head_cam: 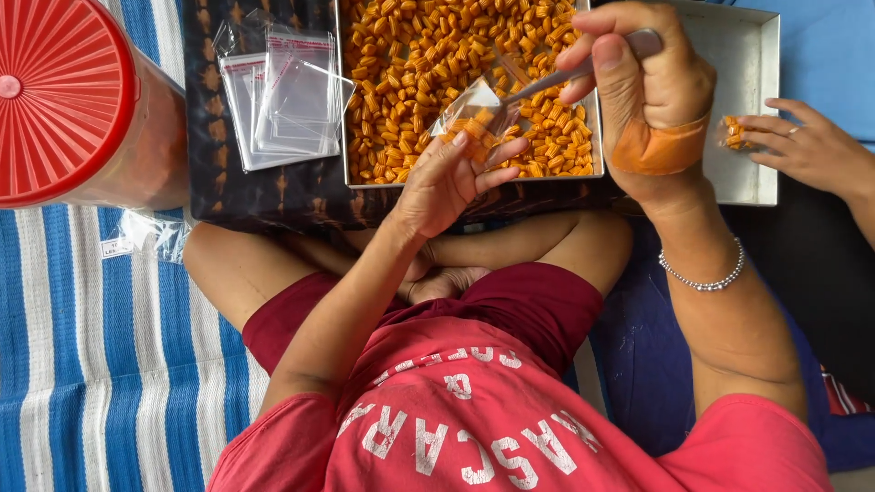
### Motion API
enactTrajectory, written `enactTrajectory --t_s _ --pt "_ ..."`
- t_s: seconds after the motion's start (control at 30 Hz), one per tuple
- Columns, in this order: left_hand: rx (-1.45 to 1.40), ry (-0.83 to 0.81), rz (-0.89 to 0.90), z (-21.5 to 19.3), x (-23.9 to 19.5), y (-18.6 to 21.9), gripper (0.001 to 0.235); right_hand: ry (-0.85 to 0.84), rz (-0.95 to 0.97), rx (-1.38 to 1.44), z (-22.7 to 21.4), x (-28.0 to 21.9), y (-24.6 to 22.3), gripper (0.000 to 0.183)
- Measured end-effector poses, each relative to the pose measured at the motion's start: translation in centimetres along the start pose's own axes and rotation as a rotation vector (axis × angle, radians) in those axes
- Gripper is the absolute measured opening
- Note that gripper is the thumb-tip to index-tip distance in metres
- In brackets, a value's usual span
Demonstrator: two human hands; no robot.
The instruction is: The person is manually filling small plastic bags with orange snacks from a metal tray using a spoon.
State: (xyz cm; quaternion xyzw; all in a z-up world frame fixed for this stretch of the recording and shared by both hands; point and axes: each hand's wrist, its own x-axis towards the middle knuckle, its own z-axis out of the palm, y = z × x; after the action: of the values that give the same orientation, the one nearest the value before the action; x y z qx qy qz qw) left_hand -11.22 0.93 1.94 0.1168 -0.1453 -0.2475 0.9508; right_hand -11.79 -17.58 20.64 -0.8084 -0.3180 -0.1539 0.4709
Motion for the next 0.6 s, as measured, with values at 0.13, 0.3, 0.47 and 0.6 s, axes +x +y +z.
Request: enactTrajectory --t_s 0.13,0.3,0.47,0.6 --pt "-0.104 0.044 0.028 -0.4 -0.2 -1.3 0.057 0.018 -0.011 -0.073 -0.8 0.5 -1.1 0.016" --pt "-0.192 -0.002 0.040 -0.7 -0.4 -1.8 0.040 0.052 -0.022 -0.178 -1.8 0.3 -1.1 0.015" --pt "-0.132 -0.016 0.016 -0.9 -0.3 -2.4 0.059 0.101 0.002 -0.092 0.3 0.4 -0.9 0.014" --pt "-0.125 -0.061 0.054 -0.5 -0.6 -1.6 0.048 0.085 -0.057 -0.178 -0.5 0.3 -0.6 0.015"
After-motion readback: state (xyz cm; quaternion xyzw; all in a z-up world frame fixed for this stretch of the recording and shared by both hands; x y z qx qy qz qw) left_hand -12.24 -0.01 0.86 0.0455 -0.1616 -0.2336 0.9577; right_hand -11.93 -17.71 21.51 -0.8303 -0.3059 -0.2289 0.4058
